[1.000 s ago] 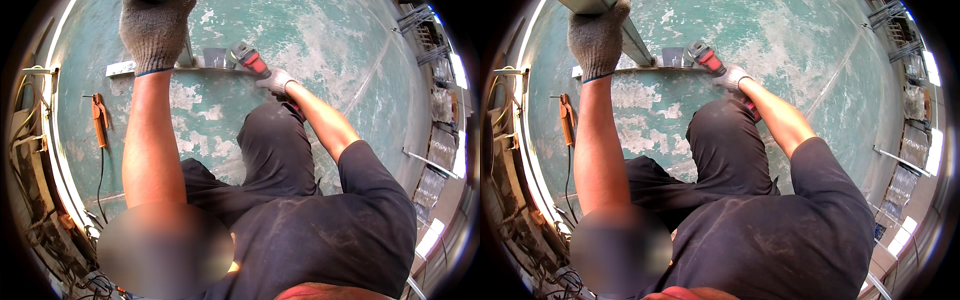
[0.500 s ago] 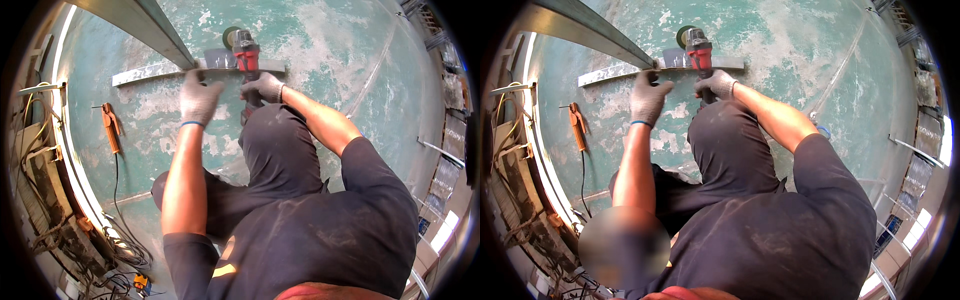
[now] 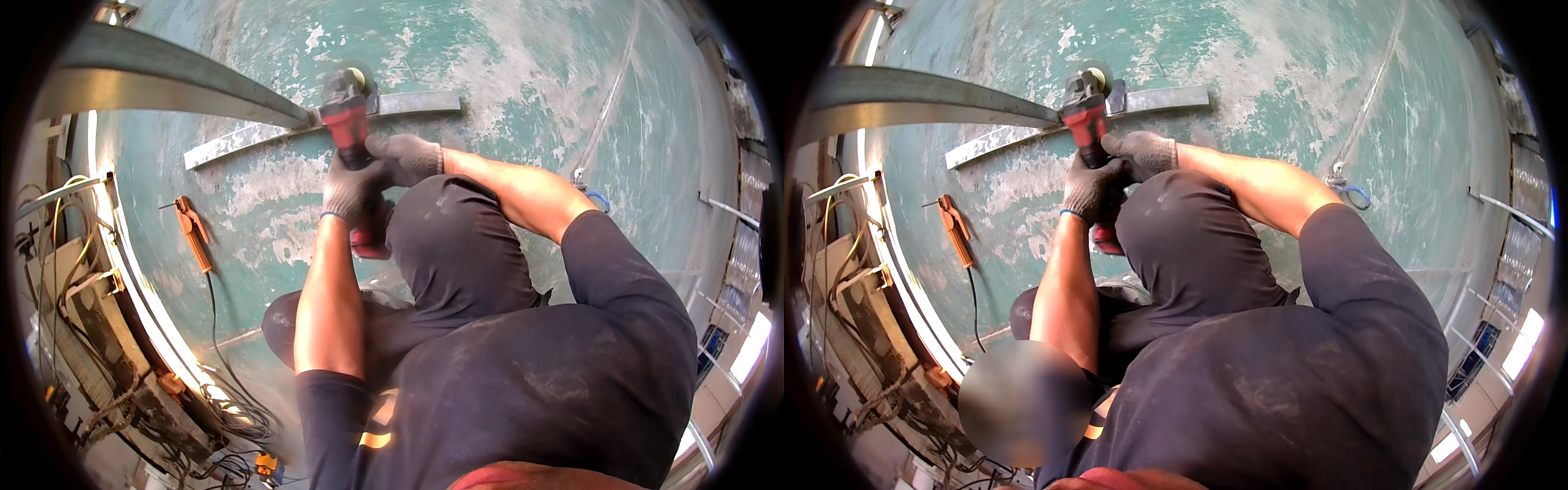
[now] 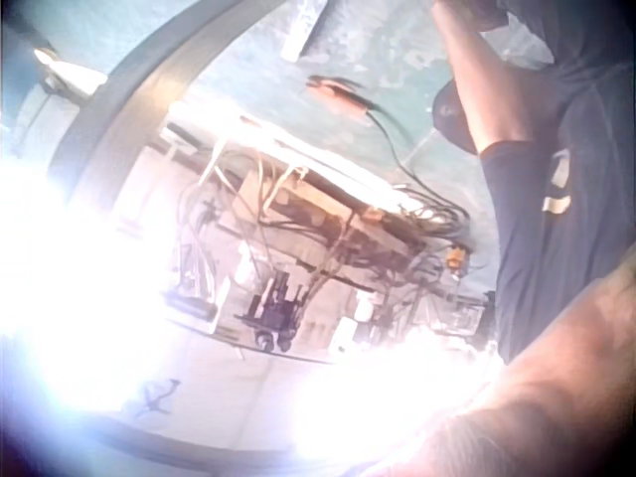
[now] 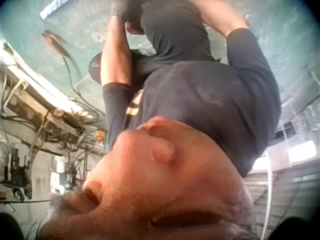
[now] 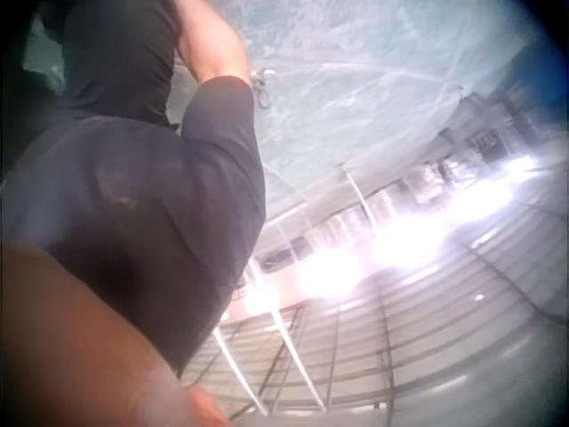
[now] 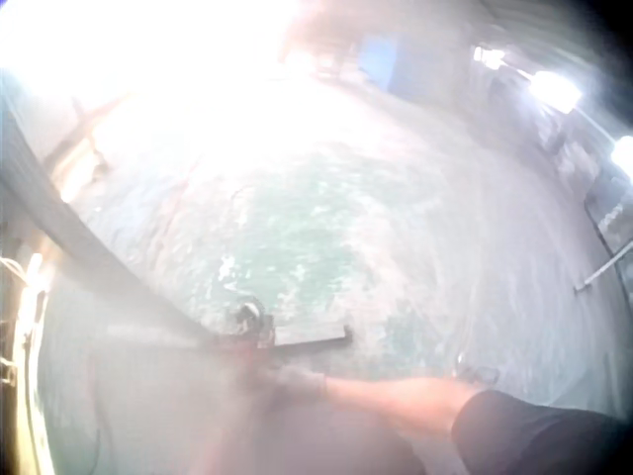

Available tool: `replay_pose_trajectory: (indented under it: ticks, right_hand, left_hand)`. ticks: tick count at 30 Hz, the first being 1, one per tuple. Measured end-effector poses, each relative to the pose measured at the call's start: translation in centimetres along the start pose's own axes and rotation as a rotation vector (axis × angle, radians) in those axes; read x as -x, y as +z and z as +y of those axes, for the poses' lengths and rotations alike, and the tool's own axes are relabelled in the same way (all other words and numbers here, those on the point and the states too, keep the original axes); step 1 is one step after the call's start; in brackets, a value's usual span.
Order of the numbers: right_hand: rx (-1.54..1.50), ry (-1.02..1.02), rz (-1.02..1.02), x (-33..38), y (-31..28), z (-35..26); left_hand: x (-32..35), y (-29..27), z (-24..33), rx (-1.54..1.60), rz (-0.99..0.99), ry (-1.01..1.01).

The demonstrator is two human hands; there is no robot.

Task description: The person hammers a metal piece on a wooden board, then uses an angle grinder to smooth the edges of a metal bracket while sitting on the floor. They later use a metal pipe bender to bend a long metal rod and inspect the bent section with a coworker.

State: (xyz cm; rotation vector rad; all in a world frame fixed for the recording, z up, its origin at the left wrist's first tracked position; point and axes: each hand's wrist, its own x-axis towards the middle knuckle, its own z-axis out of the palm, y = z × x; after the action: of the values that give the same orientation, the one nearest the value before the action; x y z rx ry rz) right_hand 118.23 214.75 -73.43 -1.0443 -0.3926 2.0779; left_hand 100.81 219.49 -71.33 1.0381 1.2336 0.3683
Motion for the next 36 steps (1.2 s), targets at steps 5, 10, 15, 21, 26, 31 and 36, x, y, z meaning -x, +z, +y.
replay_pose_trajectory:
  ticks: [5, 10, 15, 21, 26, 31, 36]
  right_hand:
    - [1.316, -0.031, 0.011, 0.3, -0.1, -2.8]
    - [1.186, -0.006, 0.652, 0.8, -5.1, -6.8]
    - [1.226, -0.106, 0.806, -4.8, -14.7, -8.8]
    - [1.314, 0.010, 0.700, -12.0, -13.0, -10.4]
    - [1.421, 0.119, 0.528, -15.3, -14.0, -10.7]
    - [1.228, 0.021, 0.556, -12.0, -10.8, -11.2]
    - [1.109, -0.127, 0.678, -5.4, -11.2, -10.0]
  left_hand:
    - [0.3, 0.3, -2.8, -0.021, 0.117, 0.036]
    - [0.4, -0.1, -4.9, -0.573, 0.279, -0.045]
    - [0.3, -0.8, -5.7, -0.610, 0.360, -0.089]
    - [1.5, -2.5, -6.2, -0.673, 0.426, -0.198]
    - [1.8, -3.0, -6.8, -0.755, 0.437, -0.198]
    - [3.2, -2.8, -6.1, -0.763, 0.475, -0.202]
    - [3.0, -1.3, -4.6, -0.716, 0.487, -0.152]
